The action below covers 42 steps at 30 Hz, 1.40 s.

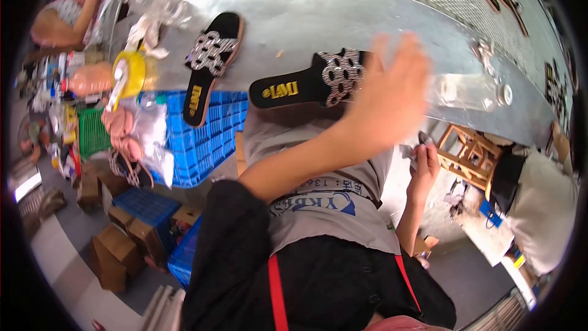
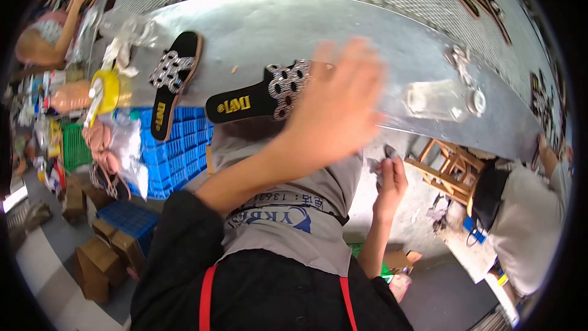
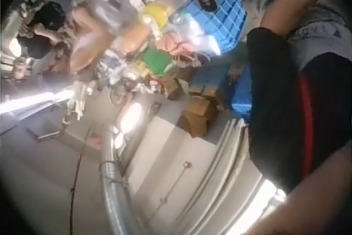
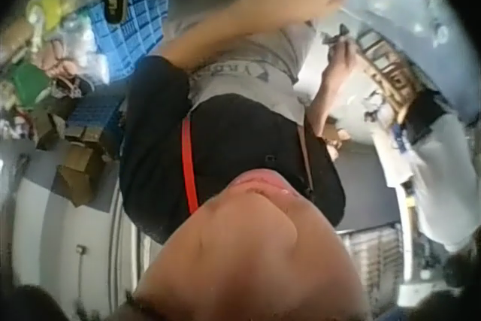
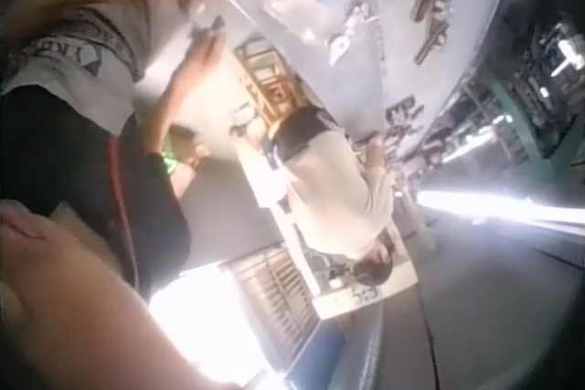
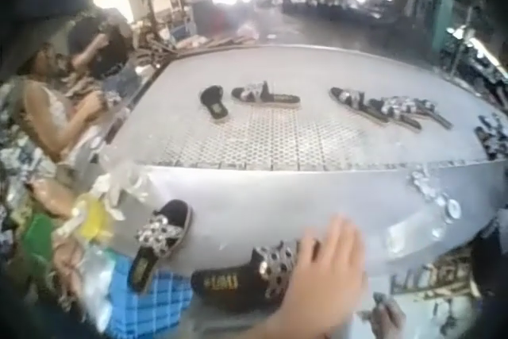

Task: Cleaning the soles and straps of newly manufactured sandals using a cloth and cleaning agent.

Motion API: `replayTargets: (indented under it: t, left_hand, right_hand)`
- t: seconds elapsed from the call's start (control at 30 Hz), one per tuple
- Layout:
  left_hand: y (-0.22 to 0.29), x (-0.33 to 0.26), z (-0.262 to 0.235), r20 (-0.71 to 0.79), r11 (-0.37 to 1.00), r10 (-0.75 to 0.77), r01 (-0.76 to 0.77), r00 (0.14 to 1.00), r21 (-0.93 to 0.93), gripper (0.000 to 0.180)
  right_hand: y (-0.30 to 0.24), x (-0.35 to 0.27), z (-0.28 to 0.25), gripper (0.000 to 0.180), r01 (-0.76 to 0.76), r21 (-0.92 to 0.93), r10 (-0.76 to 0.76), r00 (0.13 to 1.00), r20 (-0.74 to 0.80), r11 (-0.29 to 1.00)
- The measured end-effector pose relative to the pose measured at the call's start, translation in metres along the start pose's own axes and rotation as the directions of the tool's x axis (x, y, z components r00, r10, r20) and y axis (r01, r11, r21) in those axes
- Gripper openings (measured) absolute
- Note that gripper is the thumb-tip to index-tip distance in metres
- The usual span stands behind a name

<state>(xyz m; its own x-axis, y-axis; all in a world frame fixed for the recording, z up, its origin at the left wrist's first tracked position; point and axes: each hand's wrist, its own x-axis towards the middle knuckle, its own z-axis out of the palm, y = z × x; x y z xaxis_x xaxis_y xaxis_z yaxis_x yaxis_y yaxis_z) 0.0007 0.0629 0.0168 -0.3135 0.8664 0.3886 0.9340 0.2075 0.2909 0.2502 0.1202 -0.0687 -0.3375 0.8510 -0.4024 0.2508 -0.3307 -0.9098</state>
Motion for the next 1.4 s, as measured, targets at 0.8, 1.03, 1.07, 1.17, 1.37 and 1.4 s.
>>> replayTargets:
  t: [0.8,1.03,1.07,1.17,1.37,1.4]
  left_hand:
    - [-0.067,-0.057,0.013,0.007,0.984,-0.178,0.178,0.984,-0.001,0.066]
    - [-0.067,-0.053,0.015,-0.003,0.982,-0.184,0.184,0.983,0.039,0.064]
    - [-0.067,-0.054,0.014,0.005,0.983,-0.183,0.183,0.983,0.031,0.064]
    - [-0.067,-0.053,0.015,-0.011,0.982,-0.188,0.188,0.982,0.032,0.065]
    - [-0.065,-0.054,0.017,-0.028,0.982,-0.183,0.184,0.983,0.039,0.064]
    - [-0.066,-0.054,0.016,-0.026,0.981,-0.185,0.186,0.982,0.047,0.065]
  right_hand:
    - [-0.107,0.021,0.143,0.045,0.618,-0.786,-0.381,0.729,0.568,0.01]
    - [-0.112,0.032,0.148,0.041,0.639,-0.769,-0.367,0.709,0.602,-0.027]
    - [-0.112,0.027,0.147,0.038,0.623,-0.781,-0.382,0.714,0.586,-0.033]
    - [-0.117,0.043,0.158,0.037,0.669,-0.742,-0.398,0.667,0.629,-0.052]
    - [-0.104,0.046,0.156,0.032,0.693,-0.712,-0.431,0.611,0.664,-0.113]
    - [-0.105,0.041,0.152,0.032,0.694,-0.711,-0.431,0.612,0.663,-0.11]
